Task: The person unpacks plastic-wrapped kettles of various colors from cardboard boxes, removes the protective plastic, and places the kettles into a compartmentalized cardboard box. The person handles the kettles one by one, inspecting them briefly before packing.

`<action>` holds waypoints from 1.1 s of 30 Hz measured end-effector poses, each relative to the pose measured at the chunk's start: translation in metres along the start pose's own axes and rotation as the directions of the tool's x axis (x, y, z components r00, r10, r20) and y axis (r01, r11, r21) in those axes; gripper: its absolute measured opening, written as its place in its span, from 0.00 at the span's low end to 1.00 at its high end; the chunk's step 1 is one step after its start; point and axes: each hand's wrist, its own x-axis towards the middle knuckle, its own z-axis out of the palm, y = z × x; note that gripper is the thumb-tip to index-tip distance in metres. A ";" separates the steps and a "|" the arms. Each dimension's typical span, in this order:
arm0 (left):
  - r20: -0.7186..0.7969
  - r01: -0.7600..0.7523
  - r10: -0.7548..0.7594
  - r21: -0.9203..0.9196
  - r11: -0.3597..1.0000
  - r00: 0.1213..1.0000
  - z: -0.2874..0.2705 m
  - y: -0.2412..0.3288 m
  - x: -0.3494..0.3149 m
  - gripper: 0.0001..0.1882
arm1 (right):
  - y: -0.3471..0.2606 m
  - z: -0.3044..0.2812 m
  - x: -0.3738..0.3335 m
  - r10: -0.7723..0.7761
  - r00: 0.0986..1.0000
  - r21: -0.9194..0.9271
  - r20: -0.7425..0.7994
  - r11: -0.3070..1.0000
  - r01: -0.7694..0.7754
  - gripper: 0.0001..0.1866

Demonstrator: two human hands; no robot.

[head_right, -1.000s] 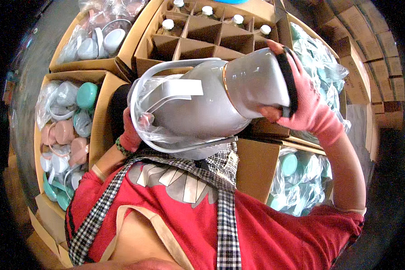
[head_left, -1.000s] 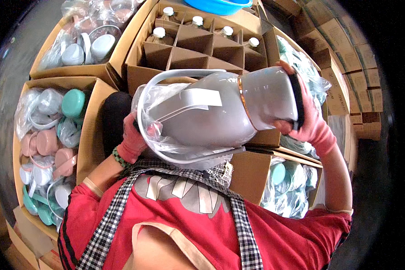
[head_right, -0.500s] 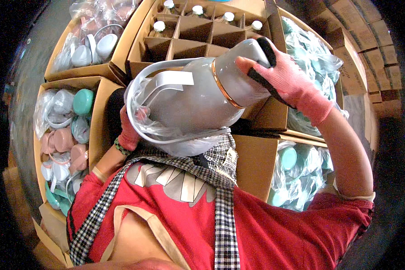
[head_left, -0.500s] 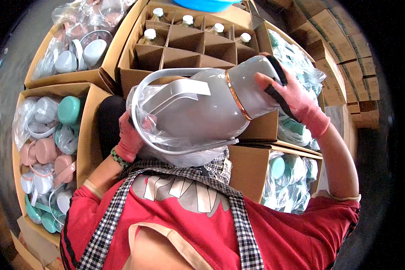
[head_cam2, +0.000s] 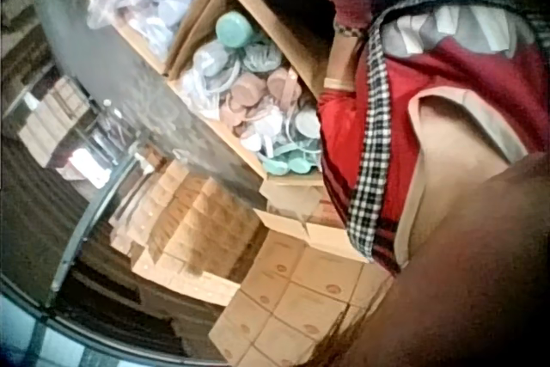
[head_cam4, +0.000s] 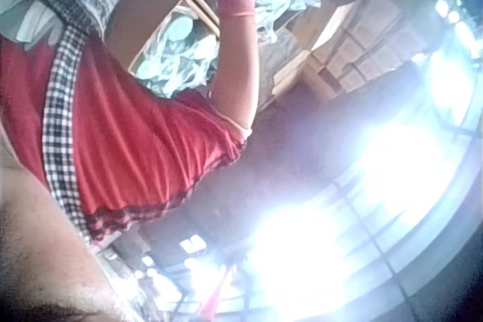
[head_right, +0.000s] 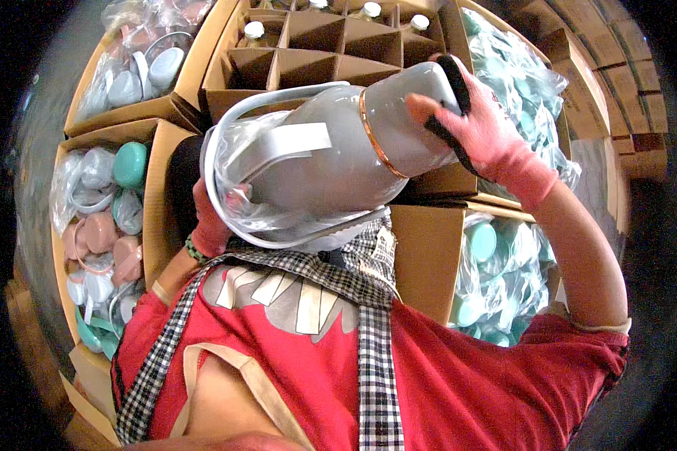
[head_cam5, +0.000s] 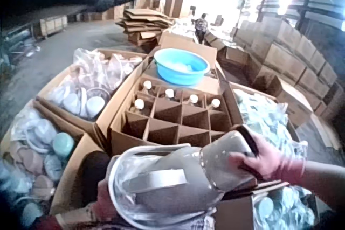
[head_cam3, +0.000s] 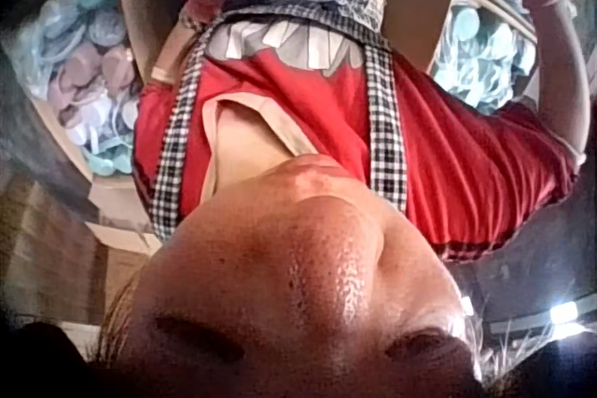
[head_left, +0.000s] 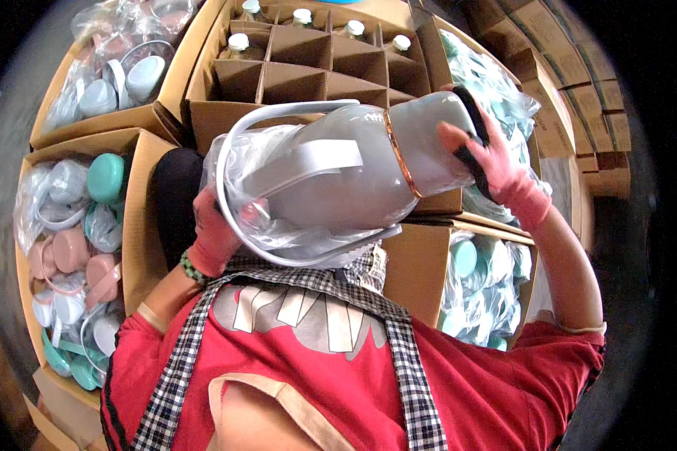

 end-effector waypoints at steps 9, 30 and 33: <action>-0.099 0.138 -0.143 -0.053 0.989 0.985 0.004 -0.039 -0.003 0.16 | -0.067 -0.015 0.040 -0.007 1.000 -0.612 0.019 0.791 0.017 0.34; -0.158 0.135 0.004 0.852 0.506 0.987 -0.155 -0.090 0.007 0.22 | -0.061 0.053 0.070 0.034 0.999 0.565 -0.017 0.825 -0.019 0.23; -0.178 0.123 0.085 0.887 0.446 0.980 -0.161 -0.108 0.026 0.25 | -0.036 0.150 0.076 0.003 0.983 0.651 -0.184 0.750 0.120 0.30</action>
